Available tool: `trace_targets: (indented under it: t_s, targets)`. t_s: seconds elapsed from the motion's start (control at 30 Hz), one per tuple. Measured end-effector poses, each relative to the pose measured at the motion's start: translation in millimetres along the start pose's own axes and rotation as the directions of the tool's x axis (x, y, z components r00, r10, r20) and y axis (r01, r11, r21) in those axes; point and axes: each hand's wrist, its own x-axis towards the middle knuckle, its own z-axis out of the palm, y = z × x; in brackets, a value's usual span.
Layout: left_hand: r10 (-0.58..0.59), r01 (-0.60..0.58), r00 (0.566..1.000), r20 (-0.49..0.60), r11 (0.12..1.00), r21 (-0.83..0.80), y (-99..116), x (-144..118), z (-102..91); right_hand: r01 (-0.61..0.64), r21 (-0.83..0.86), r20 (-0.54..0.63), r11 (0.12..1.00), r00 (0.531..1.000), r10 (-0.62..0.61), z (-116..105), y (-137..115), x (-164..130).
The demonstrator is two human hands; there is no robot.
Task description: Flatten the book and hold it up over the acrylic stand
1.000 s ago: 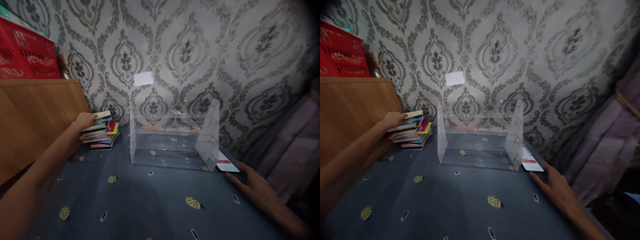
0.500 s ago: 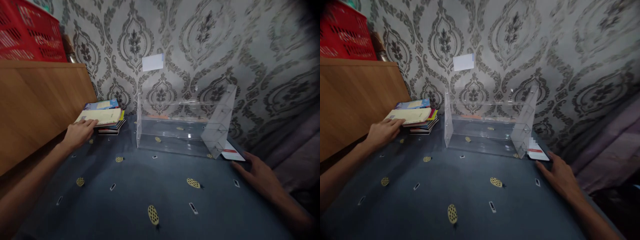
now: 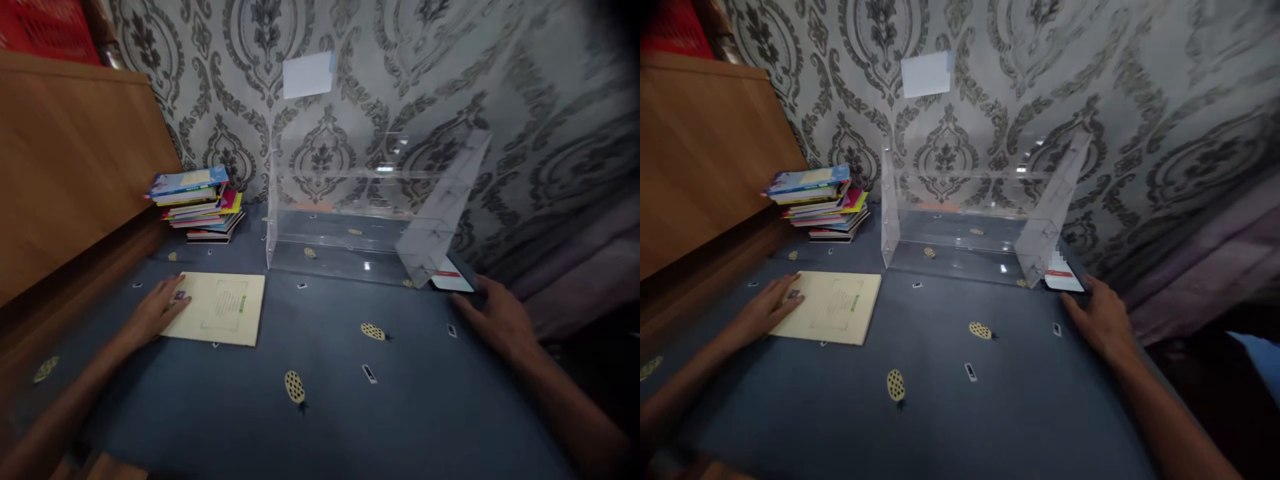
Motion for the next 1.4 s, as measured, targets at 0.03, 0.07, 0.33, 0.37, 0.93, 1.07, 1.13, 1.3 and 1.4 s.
trace_targets:
  t_s: [0.03, 0.07, 0.33, 0.37, 0.93, 1.07, 1.13, 1.3, 1.4]
  targets:
    - [-0.019, 0.019, 1.000, 0.006, 1.000, -0.019, -2, 3, 6.4, -0.023, 0.023, 0.053, 0.999, 0.998, 0.022, -5, -5, -2]
    - [-0.026, 0.026, 1.000, 0.006, 0.999, -0.038, -4, 4, 12.5, -0.037, 0.049, 0.086, 0.998, 0.996, 0.032, -10, -10, -4]
    - [0.095, -0.099, 0.995, -0.041, 0.990, -0.098, -1, -12, 38.4, -0.056, 0.136, 0.039, 0.989, 0.998, 0.051, -12, -13, -12]
    - [0.120, -0.124, 0.992, -0.045, 0.987, -0.100, 6, -13, 41.2, -0.055, 0.140, 0.023, 0.989, 0.998, 0.052, -10, -10, -12]
    - [0.500, -0.552, 0.831, -0.244, 0.796, -0.247, 187, -15, 103.6, 0.458, 0.558, -0.050, 0.692, 0.851, -0.523, -26, -100, -71]
    - [0.583, -0.647, 0.737, -0.342, 0.755, -0.106, 213, 1, 110.1, 0.578, 0.532, 0.053, 0.619, 0.707, -0.706, -35, -118, -93]
    - [0.661, -0.710, 0.664, -0.349, 0.704, -0.015, 223, 9, 115.3, 0.623, 0.499, 0.099, 0.603, 0.650, -0.754, -38, -121, -100]
    - [0.818, -0.821, 0.458, -0.348, 0.539, 0.185, 235, 22, 122.6, 0.654, 0.425, 0.151, 0.626, 0.631, -0.761, -38, -120, -104]
    - [0.847, -0.826, 0.386, -0.366, 0.494, 0.270, 237, 25, 118.0, 0.657, 0.412, 0.149, 0.631, 0.635, -0.758, -36, -119, -102]
